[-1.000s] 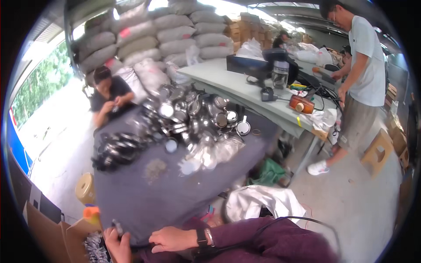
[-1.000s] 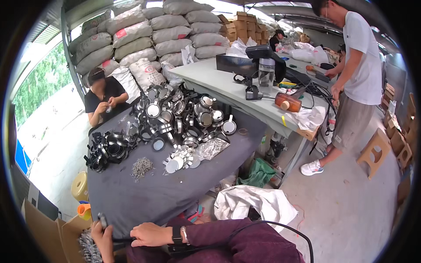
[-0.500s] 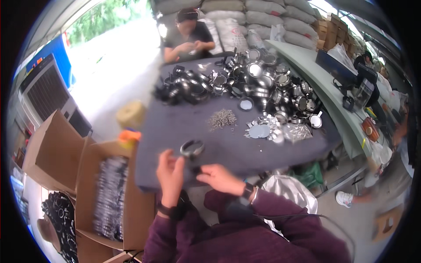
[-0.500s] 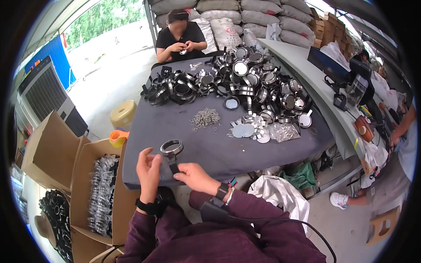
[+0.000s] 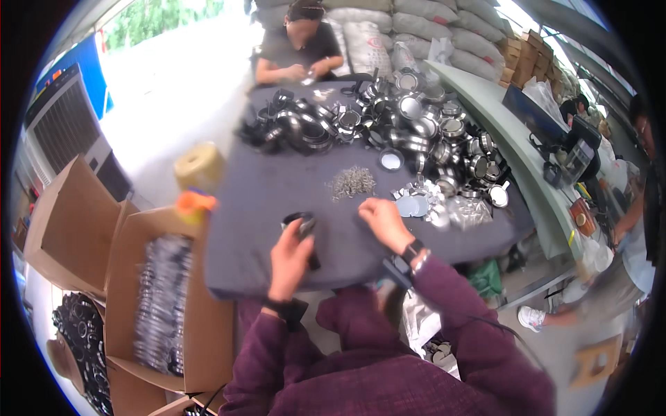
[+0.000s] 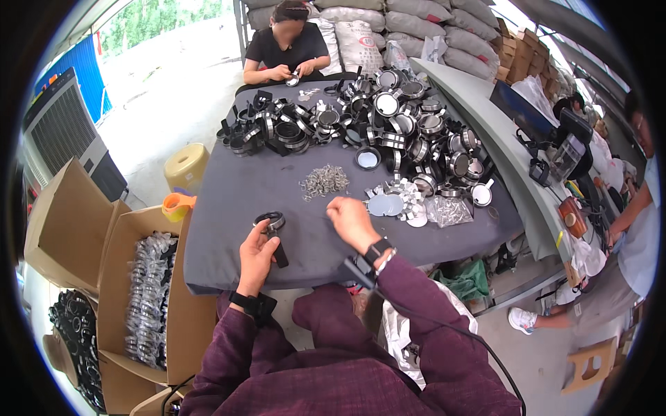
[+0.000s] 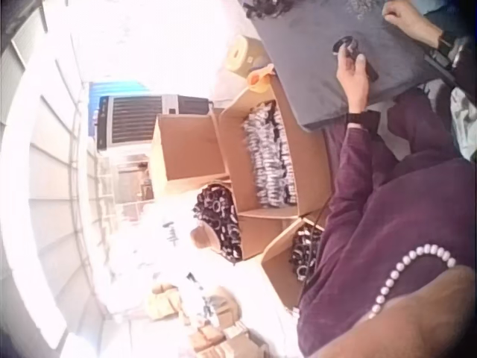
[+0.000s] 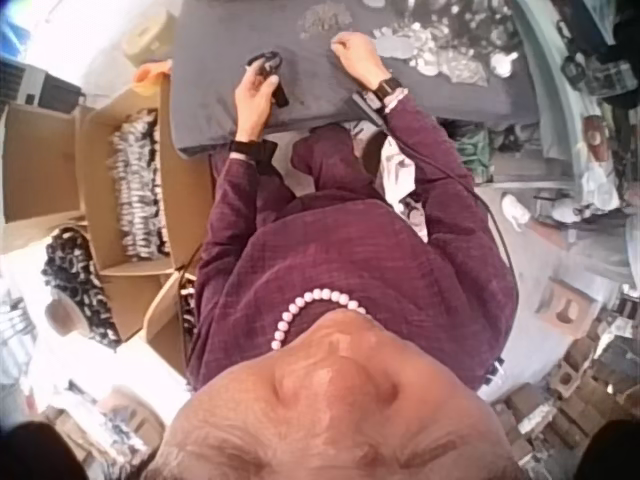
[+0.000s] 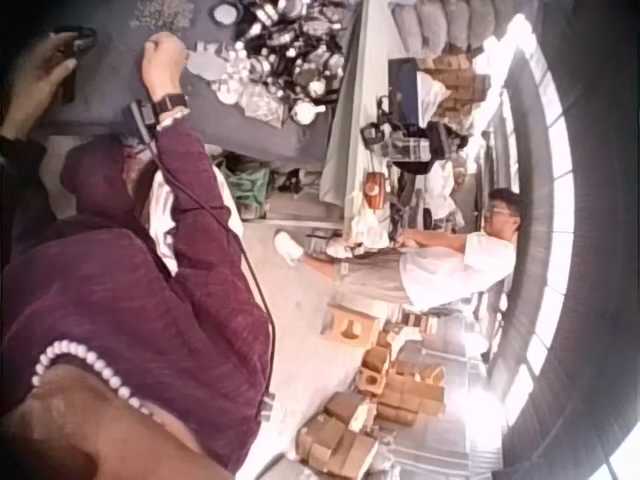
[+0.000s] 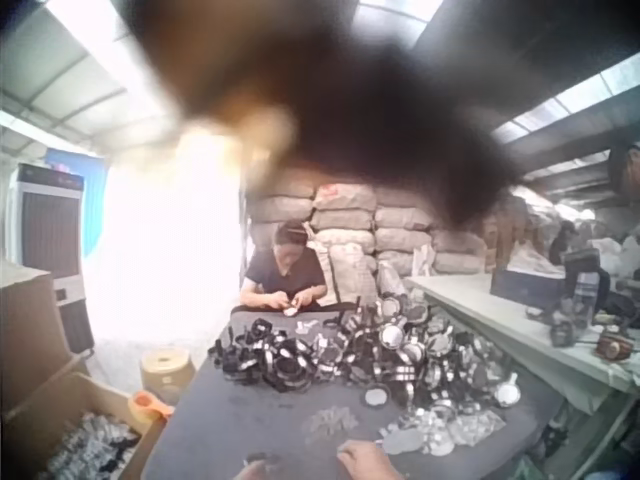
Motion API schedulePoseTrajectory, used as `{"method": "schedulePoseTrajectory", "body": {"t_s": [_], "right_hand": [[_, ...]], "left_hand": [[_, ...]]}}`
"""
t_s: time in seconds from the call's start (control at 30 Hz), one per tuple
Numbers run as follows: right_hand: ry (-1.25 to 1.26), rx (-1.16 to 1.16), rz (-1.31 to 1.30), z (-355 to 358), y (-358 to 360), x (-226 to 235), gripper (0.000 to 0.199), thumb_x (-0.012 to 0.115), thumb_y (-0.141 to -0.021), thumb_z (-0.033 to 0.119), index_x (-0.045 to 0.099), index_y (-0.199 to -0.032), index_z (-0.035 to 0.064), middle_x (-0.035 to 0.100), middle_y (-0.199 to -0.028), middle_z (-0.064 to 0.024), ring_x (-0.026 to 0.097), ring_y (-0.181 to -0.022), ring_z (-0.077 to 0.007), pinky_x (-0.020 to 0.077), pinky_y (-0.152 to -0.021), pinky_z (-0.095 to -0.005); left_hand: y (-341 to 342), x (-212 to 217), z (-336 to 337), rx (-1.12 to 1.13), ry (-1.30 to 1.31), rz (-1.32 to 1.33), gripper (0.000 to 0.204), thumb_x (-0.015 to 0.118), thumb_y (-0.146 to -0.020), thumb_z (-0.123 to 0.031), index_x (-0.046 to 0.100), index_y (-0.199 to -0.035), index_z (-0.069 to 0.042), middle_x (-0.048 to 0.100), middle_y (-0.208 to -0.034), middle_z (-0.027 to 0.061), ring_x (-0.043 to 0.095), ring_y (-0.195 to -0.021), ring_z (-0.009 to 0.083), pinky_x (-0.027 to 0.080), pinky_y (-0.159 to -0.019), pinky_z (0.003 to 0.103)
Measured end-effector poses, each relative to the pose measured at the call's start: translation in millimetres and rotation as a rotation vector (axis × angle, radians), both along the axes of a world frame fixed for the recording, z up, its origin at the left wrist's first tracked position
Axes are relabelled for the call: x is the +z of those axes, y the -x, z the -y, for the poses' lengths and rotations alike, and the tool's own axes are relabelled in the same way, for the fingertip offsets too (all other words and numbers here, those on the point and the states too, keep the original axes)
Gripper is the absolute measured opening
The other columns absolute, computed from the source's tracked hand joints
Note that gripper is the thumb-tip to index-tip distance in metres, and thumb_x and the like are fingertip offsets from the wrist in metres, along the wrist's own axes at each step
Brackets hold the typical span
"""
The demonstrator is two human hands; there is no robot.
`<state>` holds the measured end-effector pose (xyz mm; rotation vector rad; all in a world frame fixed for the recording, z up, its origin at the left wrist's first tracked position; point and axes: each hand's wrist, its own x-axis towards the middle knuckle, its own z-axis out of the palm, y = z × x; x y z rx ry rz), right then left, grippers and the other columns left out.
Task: The recorder is assembling small metal parts at a workbench in a manufacturing environment.
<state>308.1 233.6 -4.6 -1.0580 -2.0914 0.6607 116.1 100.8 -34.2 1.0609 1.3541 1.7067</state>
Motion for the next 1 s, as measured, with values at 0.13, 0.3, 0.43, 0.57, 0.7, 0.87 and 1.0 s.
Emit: {"method": "schedulePoseTrajectory", "body": {"t_s": [0.13, 0.3, 0.43, 0.57, 0.7, 0.87, 1.0], "right_hand": [[-0.122, -0.114, 0.199, -25, -9, -8, 0.012, 0.061, -0.081, 0.012, 0.066, -0.089, 0.0051, 0.065, -0.085, -0.0168, 0.063, -0.082, -0.0359, 0.0496, -0.071, -0.0428], [-0.340, -0.354, 0.346, -48, -42, -7, 0.010, 0.058, -0.080, 0.011, 0.066, -0.086, 0.0072, 0.061, -0.089, -0.0171, 0.062, -0.083, -0.0371, 0.0498, -0.071, -0.0462], [-0.306, -0.339, 0.402, -78, -74, -3, 0.011, 0.061, -0.080, 0.017, 0.067, -0.082, 0.0081, 0.062, -0.087, -0.0181, 0.062, -0.082, -0.0373, 0.0499, -0.071, -0.0467], [-0.291, -0.270, 0.543, -84, -59, -2, 0.021, 0.065, -0.078, 0.026, 0.069, -0.083, 0.0060, 0.064, -0.087, -0.0190, 0.064, -0.082, -0.0362, 0.0510, -0.070, -0.0458], [-0.257, -0.282, 0.742, -89, -33, -2, 0.023, 0.068, -0.075, 0.025, 0.070, -0.081, 0.0032, 0.066, -0.089, -0.0211, 0.066, -0.084, -0.0343, 0.0528, -0.073, -0.0433], [0.044, -0.204, 0.483, -99, -48, 9, 0.022, 0.072, -0.068, 0.021, 0.072, -0.078, 0.0016, 0.068, -0.077, -0.0212, 0.067, -0.080, -0.0341, 0.0527, -0.074, -0.0377], [0.401, -0.124, 0.026, -95, -81, 34, 0.022, 0.080, -0.066, 0.013, 0.065, -0.075, -0.0003, 0.065, -0.068, -0.0072, 0.062, -0.063, -0.0153, 0.0479, -0.059, -0.0306]], "left_hand": [[12, -17, 2, 0.012, -0.073, -0.063, 0.042, 0.060, -0.087, -0.002, 0.052, -0.128, 0.000, 0.052, -0.076, -0.0035, 0.049, -0.066, 0.0036, 0.042, -0.054, 0.019], [10, -13, 5, 0.011, -0.058, -0.051, 0.042, 0.060, -0.087, -0.004, 0.052, -0.128, -0.001, 0.053, -0.077, -0.0031, 0.049, -0.066, 0.0034, 0.042, -0.055, 0.019], [9, -13, 2, -0.002, -0.095, -0.094, 0.042, 0.060, -0.087, -0.006, 0.052, -0.128, -0.001, 0.053, -0.075, -0.0037, 0.048, -0.065, 0.0030, 0.042, -0.055, 0.019], [9, -14, 3, 0.009, -0.079, -0.116, 0.041, 0.060, -0.087, -0.006, 0.053, -0.128, -0.001, 0.052, -0.074, -0.0040, 0.047, -0.065, 0.0029, 0.042, -0.055, 0.019], [8, -17, 4, 0.013, -0.121, -0.099, 0.042, 0.061, -0.087, -0.007, 0.053, -0.128, -0.002, 0.052, -0.075, -0.0040, 0.047, -0.065, 0.0027, 0.042, -0.054, 0.019], [5, -14, 5, 0.005, -0.114, -0.069, 0.043, 0.062, -0.087, -0.007, 0.053, -0.128, -0.003, 0.053, -0.078, -0.0036, 0.048, -0.065, 0.0024, 0.042, -0.054, 0.018], [4, -11, 3, 0.016, -0.082, -0.090, 0.043, 0.062, -0.086, -0.006, 0.053, -0.128, -0.003, 0.054, -0.077, -0.0034, 0.048, -0.065, 0.0032, 0.043, -0.055, 0.019]]}}
